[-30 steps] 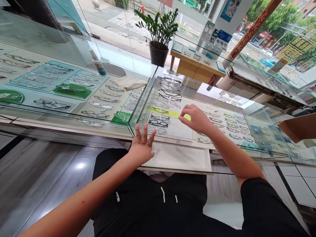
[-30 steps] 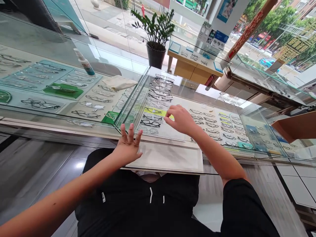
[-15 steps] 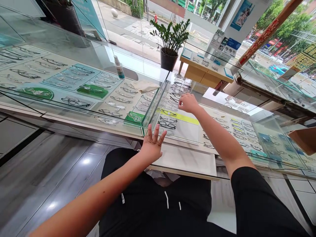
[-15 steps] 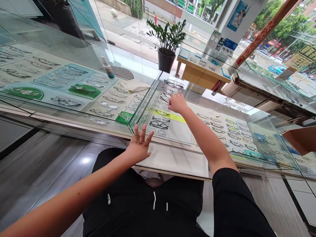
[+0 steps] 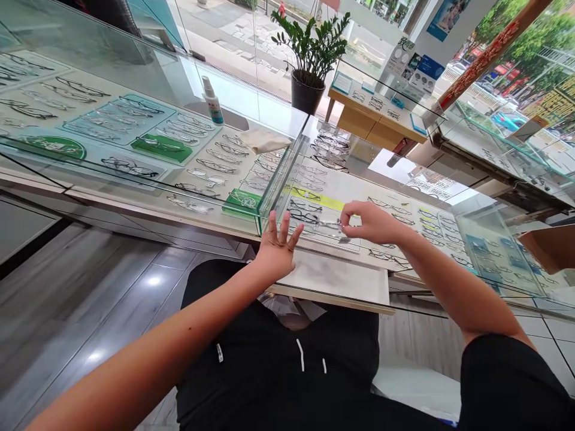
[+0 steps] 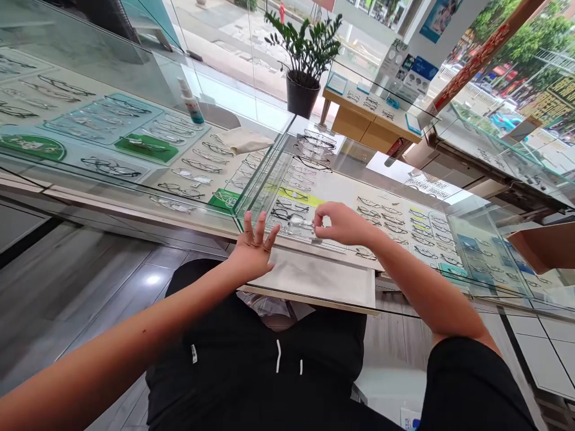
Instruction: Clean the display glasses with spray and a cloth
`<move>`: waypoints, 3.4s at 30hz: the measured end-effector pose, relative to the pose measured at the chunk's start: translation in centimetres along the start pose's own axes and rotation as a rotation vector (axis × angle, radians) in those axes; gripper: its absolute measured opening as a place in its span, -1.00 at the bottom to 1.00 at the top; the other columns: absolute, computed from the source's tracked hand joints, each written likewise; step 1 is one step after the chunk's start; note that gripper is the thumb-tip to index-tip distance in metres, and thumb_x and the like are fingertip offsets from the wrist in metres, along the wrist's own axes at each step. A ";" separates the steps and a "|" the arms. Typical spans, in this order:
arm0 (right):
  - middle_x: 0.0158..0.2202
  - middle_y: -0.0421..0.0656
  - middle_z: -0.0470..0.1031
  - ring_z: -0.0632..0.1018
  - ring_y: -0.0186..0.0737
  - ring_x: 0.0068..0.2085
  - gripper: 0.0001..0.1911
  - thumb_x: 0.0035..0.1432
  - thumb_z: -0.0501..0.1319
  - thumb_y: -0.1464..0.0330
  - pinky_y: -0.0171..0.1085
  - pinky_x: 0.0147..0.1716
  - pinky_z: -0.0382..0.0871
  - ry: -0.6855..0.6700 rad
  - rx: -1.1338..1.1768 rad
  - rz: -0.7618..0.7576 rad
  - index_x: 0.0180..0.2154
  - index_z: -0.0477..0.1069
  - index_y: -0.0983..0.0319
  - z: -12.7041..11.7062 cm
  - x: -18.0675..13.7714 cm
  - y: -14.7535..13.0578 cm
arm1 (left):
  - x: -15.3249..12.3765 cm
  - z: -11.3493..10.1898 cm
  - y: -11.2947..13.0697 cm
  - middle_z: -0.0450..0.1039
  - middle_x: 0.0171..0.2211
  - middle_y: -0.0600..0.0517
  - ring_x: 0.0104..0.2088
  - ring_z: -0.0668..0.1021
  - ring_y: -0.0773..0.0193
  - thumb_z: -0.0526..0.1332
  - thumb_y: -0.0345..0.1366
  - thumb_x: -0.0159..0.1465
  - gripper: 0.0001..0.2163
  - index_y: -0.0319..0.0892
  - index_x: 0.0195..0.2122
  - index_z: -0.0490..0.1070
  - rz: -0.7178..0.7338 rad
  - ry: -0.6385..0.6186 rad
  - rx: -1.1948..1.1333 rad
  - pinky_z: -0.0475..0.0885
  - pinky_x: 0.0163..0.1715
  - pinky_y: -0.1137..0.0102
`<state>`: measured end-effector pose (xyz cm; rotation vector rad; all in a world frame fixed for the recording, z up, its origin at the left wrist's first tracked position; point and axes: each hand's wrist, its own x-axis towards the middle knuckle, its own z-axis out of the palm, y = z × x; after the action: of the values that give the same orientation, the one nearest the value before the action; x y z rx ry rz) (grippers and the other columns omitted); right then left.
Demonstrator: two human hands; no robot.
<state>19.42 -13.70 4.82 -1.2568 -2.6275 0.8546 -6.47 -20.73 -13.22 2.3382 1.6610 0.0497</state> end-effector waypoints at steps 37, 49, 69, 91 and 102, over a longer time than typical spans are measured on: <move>-0.06 0.05 0.63 0.46 0.09 0.09 -0.85 0.30 0.20 0.45 -0.05 0.18 0.28 0.181 -0.382 0.153 -0.20 0.56 0.22 16.3 0.3 20.3 | -0.2 -1.3 0.4 -0.67 0.59 -0.48 0.51 -0.50 -0.75 0.45 -0.13 0.26 0.15 -0.22 0.64 -0.36 -0.029 -0.061 0.054 0.04 0.34 -0.43; 0.01 0.03 0.64 0.48 0.08 0.14 -0.88 0.26 0.27 0.45 -0.03 0.22 0.27 0.197 -0.364 0.165 -0.17 0.56 0.22 16.4 -0.1 21.1 | -0.1 -0.6 0.1 -0.65 0.59 -0.53 0.51 -0.45 -0.81 0.46 -0.05 0.26 0.19 -0.25 0.63 -0.41 0.003 -0.023 0.113 -0.05 0.34 -0.48; -0.35 -0.14 0.52 0.46 -0.15 -0.27 -0.69 0.46 0.19 0.21 -0.16 -0.21 0.29 0.351 -0.239 -0.116 -0.37 0.44 0.16 0.5 4.7 0.3 | -0.2 -0.3 0.3 -0.71 0.61 -0.38 0.53 -0.54 -0.63 0.42 -0.04 0.28 0.15 -0.08 0.64 -0.42 -0.041 -0.069 0.058 -0.08 0.39 -0.39; 0.09 0.13 0.60 0.41 0.27 0.15 -0.81 0.27 0.33 0.29 0.22 0.20 0.29 0.196 -0.764 0.162 -0.29 0.69 0.24 -5.0 21.6 10.3 | 0.0 -1.2 1.1 -0.58 0.63 -0.25 0.57 -0.43 -0.55 0.42 -0.19 0.28 0.03 0.00 0.62 -0.24 -0.077 -0.108 0.058 0.01 0.40 -0.39; -0.09 0.04 0.68 0.48 0.09 0.06 -0.82 0.27 0.29 0.36 -0.04 0.06 0.37 0.203 -0.589 0.205 -0.20 0.68 0.23 -4.7 21.9 10.5 | -0.1 0.3 -0.1 -0.52 0.63 -0.37 0.57 -0.36 -0.62 0.45 -0.11 0.24 0.07 -0.06 0.63 -0.20 -0.024 0.001 0.074 0.05 0.37 -0.40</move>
<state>13.83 9.94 0.17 -1.6516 -2.6989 -0.0631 -6.49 -20.81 -13.48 2.3711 1.7193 -0.0163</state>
